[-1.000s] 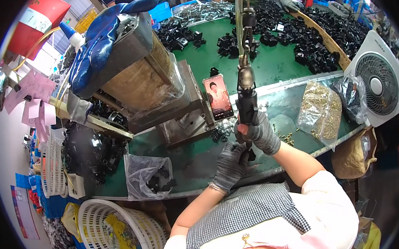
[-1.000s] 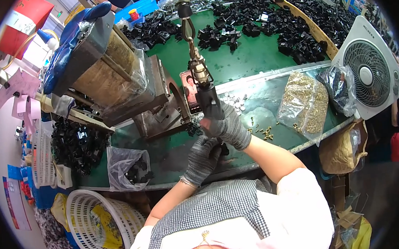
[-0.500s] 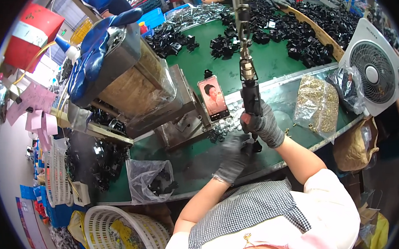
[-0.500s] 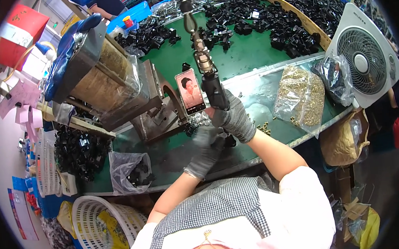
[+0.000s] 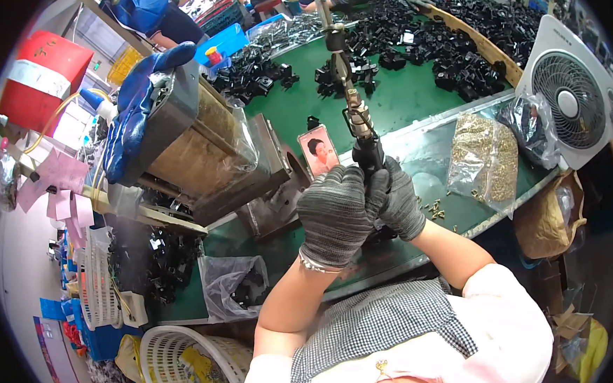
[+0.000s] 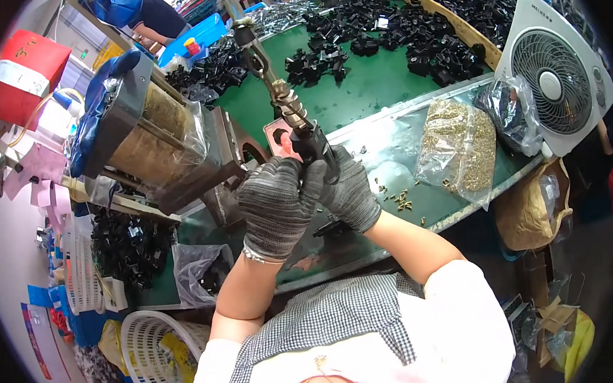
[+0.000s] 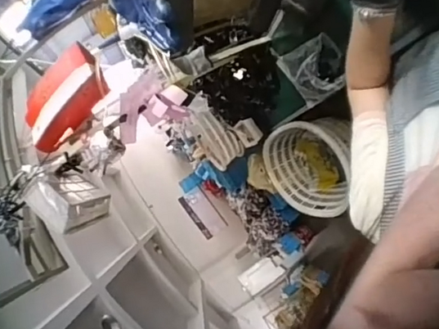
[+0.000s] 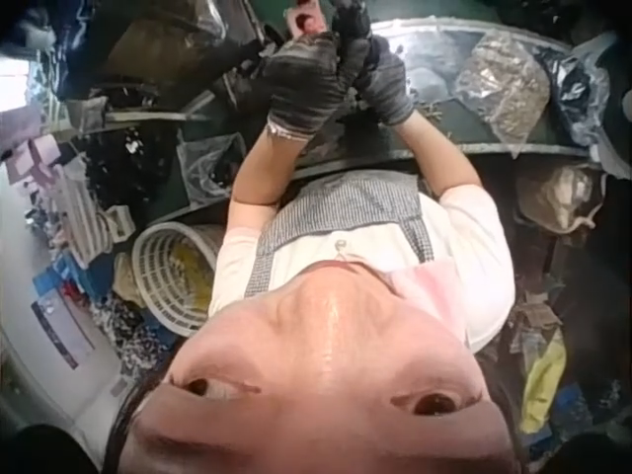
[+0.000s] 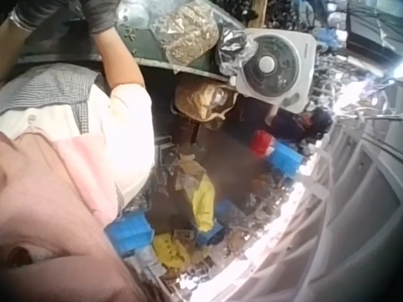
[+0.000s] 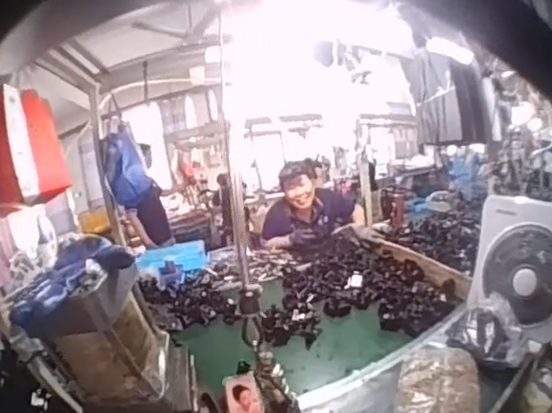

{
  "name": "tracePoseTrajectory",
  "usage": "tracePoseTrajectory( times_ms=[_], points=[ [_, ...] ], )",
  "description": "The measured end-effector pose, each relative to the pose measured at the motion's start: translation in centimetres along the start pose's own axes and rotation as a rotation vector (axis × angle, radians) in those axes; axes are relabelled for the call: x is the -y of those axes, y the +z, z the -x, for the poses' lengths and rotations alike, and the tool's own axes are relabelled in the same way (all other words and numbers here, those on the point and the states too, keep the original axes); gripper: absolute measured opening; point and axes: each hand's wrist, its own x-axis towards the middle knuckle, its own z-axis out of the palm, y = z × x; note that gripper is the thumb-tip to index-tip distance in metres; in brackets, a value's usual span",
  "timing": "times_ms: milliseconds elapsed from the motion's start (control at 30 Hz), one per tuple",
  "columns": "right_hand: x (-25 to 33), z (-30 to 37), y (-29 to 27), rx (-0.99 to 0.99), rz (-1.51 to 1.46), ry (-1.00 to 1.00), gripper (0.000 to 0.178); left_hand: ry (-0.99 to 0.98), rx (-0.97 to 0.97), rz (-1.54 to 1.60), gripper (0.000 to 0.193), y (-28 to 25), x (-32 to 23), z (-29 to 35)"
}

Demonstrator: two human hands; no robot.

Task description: Assembling small plastic and metal components using a power screwdriver at a factory workbench.

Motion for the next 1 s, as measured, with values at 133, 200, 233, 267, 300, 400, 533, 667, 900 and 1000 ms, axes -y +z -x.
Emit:
tracePoseTrajectory(
  times_ms=[133,200,233,267,300,400,533,667,900,1000],
  points=[
    [0.1,-0.2,0.0,-0.081,0.248,-0.132,0.037,-0.066,0.053,0.023,0.033,0.6,-0.2,0.9],
    [0.9,0.1,-0.3,-0.037,0.301,-0.167,0.042,-0.183,-0.004,0.322,0.028,1.3,0.1,2.8],
    [0.9,0.1,-0.3,-0.012,0.326,-0.187,0.044,-0.242,-0.032,0.469,0.025,2.0,0.5,4.0],
    [0.4,0.4,-0.5,-0.018,0.323,-0.205,0.044,-0.227,-0.043,0.463,0.025,3.0,0.2,5.8],
    [-0.8,0.8,-0.7,-0.021,0.197,-0.133,0.043,-0.312,-0.072,0.415,0.019,4.4,-0.2,8.1],
    [-3.0,1.0,-0.5,-0.038,-0.054,0.042,0.041,-0.336,0.068,0.307,0.012,7.7,-0.7,11.4],
    [-2.5,0.3,-1.0,-0.001,-0.015,-0.069,0.048,-0.266,0.442,0.24,0.032,7.8,-1.7,13.0],
    [-3.6,-0.5,-0.8,-0.001,0.01,-0.111,0.05,-0.228,0.47,0.363,0.033,8.6,-0.3,12.0],
    [-2.8,-0.2,-1.3,0.079,-0.179,0.092,0.044,-0.161,0.366,0.317,0.02,8.6,-0.2,12.3],
    [-3.2,-0.1,-1.2,0.078,-0.195,0.08,0.045,-0.146,0.356,0.314,0.022,8.5,0.1,12.5]
  ],
)
